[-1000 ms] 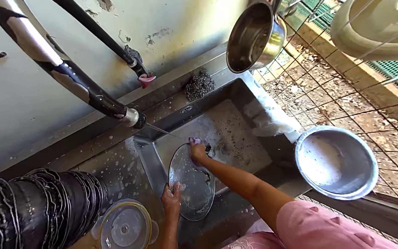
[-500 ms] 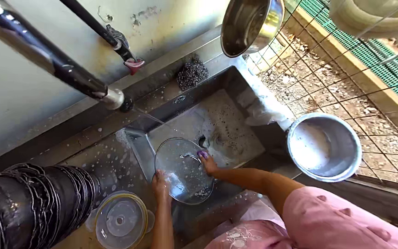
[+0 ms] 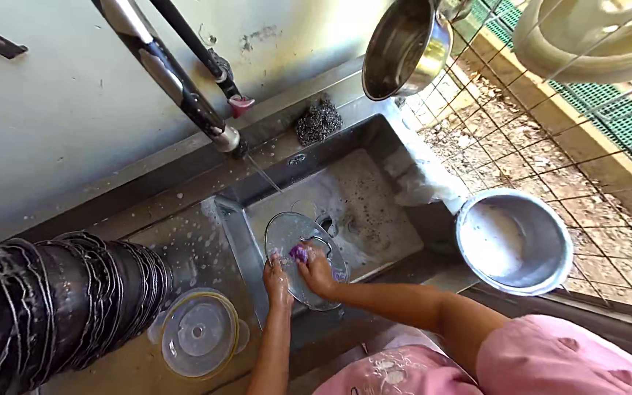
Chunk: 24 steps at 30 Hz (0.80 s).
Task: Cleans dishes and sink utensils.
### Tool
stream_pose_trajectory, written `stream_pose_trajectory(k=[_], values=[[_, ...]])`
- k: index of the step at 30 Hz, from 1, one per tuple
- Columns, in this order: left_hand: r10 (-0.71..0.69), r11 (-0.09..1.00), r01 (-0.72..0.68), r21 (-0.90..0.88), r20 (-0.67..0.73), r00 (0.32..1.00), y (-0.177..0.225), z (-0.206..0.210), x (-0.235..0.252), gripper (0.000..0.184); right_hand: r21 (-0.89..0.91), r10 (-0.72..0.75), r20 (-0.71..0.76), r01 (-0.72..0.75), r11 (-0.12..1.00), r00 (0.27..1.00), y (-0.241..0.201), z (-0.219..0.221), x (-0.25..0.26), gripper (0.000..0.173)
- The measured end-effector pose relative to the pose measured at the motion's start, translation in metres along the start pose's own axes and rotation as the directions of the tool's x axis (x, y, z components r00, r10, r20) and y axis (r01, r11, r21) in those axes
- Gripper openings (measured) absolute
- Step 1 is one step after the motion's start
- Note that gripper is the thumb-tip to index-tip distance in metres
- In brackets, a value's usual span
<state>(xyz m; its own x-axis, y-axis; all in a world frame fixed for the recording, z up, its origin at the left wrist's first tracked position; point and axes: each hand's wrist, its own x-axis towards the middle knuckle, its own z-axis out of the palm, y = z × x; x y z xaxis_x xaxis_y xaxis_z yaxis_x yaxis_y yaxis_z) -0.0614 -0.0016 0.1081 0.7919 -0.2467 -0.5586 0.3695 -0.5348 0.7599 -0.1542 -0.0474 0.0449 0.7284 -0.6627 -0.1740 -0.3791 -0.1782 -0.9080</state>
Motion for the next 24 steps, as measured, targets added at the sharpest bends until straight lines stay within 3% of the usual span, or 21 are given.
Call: stream_pose_trajectory(k=[2, 4, 5, 7, 9, 12, 14, 17, 19, 21, 22, 24], values=[[0.01, 0.999, -0.01, -0.045, 0.007, 1.0, -0.003, -0.002, 0.005, 0.038, -0.017, -0.171, 0.099, 0.174, 0.985, 0.98, -0.01, 0.0, -0.026, 0.044], [0.012, 1.0, -0.011, -0.021, 0.056, 0.998, 0.005, -0.003, 0.003, 0.037, -0.002, -0.302, 0.074, 0.303, 0.953, 0.95, 0.0, -0.009, -0.019, 0.034], [0.024, 0.999, -0.026, 0.032, 0.072, 0.997, 0.009, 0.0, 0.0, 0.034, 0.043, -0.245, 0.026, 0.244, 0.969, 0.969, 0.006, -0.02, -0.006, 0.029], [0.087, 0.988, -0.106, 0.109, 0.166, 0.982, 0.024, 0.006, -0.008, 0.028, 0.235, 0.084, -0.094, -0.059, 0.97, 0.992, 0.004, -0.057, 0.022, 0.033], [0.146, 0.951, -0.223, 0.214, 0.328, 0.933, 0.04, 0.006, -0.015, 0.035, 0.518, 0.316, -0.19, -0.179, 0.837, 0.93, 0.0, -0.103, 0.042, 0.035], [0.161, 0.795, -0.476, 0.375, 0.626, 0.763, 0.048, 0.002, -0.014, 0.035, 0.836, 0.386, -0.101, -0.132, 0.532, 0.917, 0.009, -0.17, 0.059, 0.046], [0.092, 0.61, -0.661, 0.438, 0.789, 0.608, 0.047, 0.001, -0.013, 0.031, 0.874, 0.391, -0.03, -0.166, 0.457, 0.92, 0.019, -0.192, 0.073, 0.05], [0.057, 0.327, -0.843, 0.427, 0.882, 0.468, 0.037, -0.006, -0.02, 0.02, 0.821, 0.508, 0.057, -0.329, 0.466, 0.86, 0.031, -0.163, 0.091, 0.051], [0.241, 0.255, -0.875, 0.411, 0.849, 0.47, 0.023, -0.02, -0.019, 0.011, 0.697, 0.543, 0.117, -0.458, 0.552, 0.831, 0.038, -0.113, 0.087, 0.051], [0.558, 0.311, -0.886, 0.344, 0.689, 0.463, 0.001, -0.035, -0.004, 0.008, 0.53, 0.466, 0.187, -0.488, 0.693, 0.865, 0.033, -0.059, 0.066, 0.046], [0.655, 0.401, -0.872, 0.279, 0.577, 0.487, -0.011, -0.04, 0.007, 0.015, 0.45, 0.388, 0.222, -0.447, 0.773, 0.895, 0.029, -0.036, 0.054, 0.045], [0.628, 0.706, -0.707, 0.036, 0.428, 0.649, -0.039, -0.043, 0.027, 0.057, 0.239, 0.2, 0.236, -0.257, 0.937, 0.951, 0.031, -0.002, 0.038, 0.057]])
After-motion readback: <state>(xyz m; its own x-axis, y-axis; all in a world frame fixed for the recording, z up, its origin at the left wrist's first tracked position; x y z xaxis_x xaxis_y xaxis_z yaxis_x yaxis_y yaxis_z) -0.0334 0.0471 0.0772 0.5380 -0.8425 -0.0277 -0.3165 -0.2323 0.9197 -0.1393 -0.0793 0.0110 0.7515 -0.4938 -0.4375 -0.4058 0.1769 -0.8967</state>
